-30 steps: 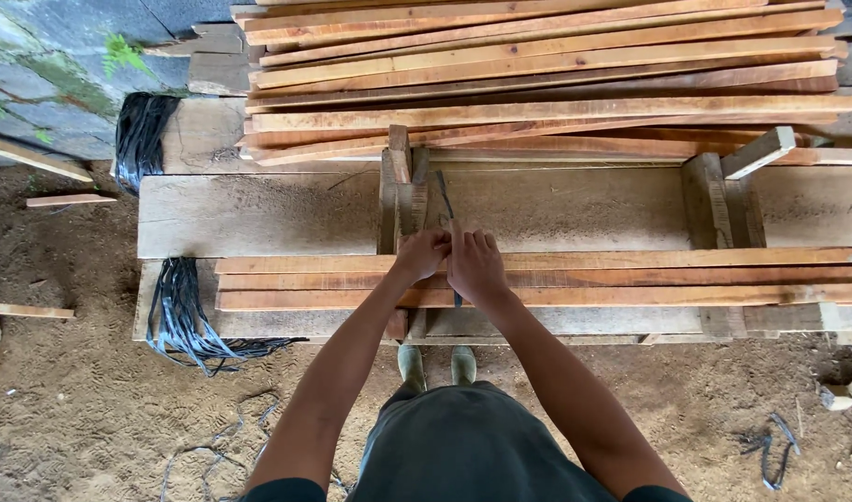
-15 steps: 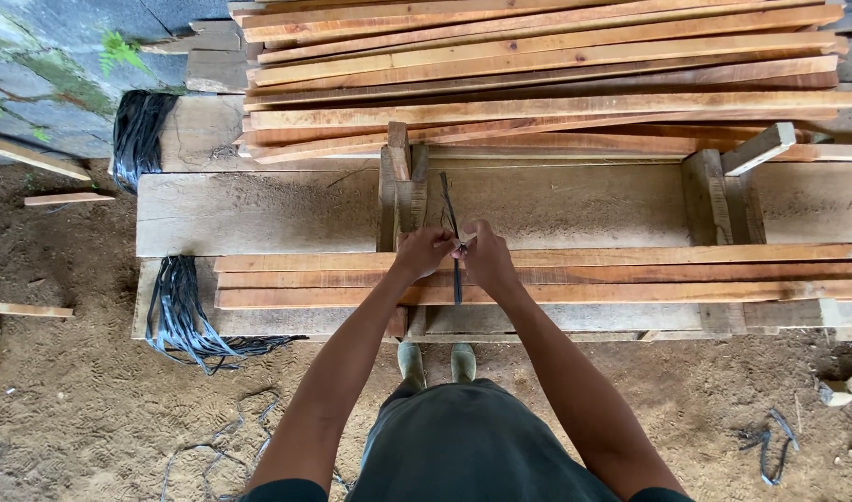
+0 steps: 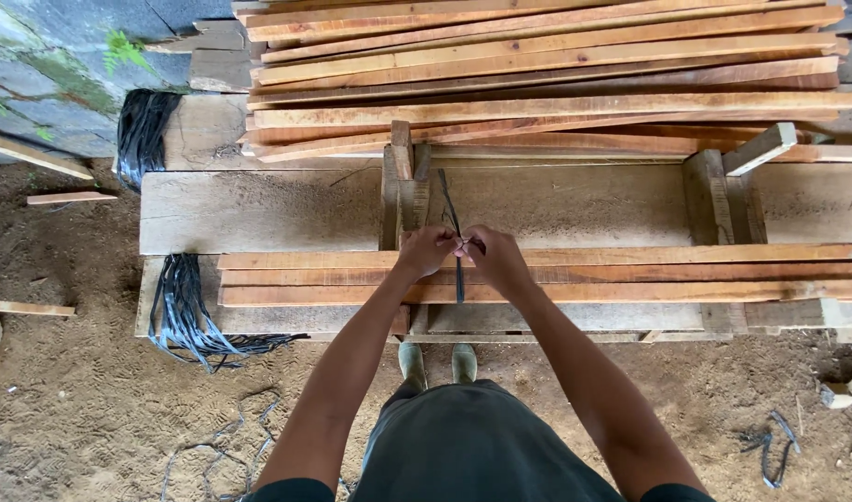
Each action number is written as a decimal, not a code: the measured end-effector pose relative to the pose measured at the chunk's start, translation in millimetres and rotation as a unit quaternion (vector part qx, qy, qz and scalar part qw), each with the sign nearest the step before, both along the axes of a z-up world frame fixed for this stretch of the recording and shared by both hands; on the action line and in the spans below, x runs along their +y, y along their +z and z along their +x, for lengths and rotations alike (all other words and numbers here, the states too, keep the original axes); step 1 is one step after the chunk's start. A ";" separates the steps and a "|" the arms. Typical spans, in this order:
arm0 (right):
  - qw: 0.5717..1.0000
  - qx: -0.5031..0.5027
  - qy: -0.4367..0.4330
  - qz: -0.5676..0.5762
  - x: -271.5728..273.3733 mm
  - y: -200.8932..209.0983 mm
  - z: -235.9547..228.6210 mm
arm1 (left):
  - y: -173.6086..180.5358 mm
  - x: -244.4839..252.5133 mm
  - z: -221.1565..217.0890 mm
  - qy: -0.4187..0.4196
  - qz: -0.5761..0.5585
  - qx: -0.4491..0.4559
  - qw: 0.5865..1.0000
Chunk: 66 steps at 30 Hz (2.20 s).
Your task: Bundling and tying together thin wooden slats using black plastic ties.
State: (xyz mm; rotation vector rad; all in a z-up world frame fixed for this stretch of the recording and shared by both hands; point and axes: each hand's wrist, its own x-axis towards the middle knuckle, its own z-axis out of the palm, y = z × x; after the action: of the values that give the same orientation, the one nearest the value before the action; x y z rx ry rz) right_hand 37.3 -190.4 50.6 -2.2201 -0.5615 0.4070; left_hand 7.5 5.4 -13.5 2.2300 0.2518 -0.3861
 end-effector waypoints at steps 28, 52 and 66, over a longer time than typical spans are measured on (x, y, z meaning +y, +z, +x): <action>0.988 -0.127 0.085 -0.023 -1.1 -23.5 7.1 | 42.9 5.1 -24.5 0.029 -0.217 -0.065 0.974; 0.980 0.084 0.181 0.025 -3.2 -28.8 56.9 | 39.4 -4.7 -13.9 0.060 0.025 -0.051 0.997; 0.901 0.408 0.119 0.089 3.9 -38.2 79.5 | 1.4 -9.6 -20.3 0.016 0.058 -0.156 0.986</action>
State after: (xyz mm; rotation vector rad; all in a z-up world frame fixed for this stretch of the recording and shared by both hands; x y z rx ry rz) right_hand 116.8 -186.5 12.4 -1.5963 -0.3781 1.2765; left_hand -12.7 -4.2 -12.1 2.3589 0.1442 -0.0007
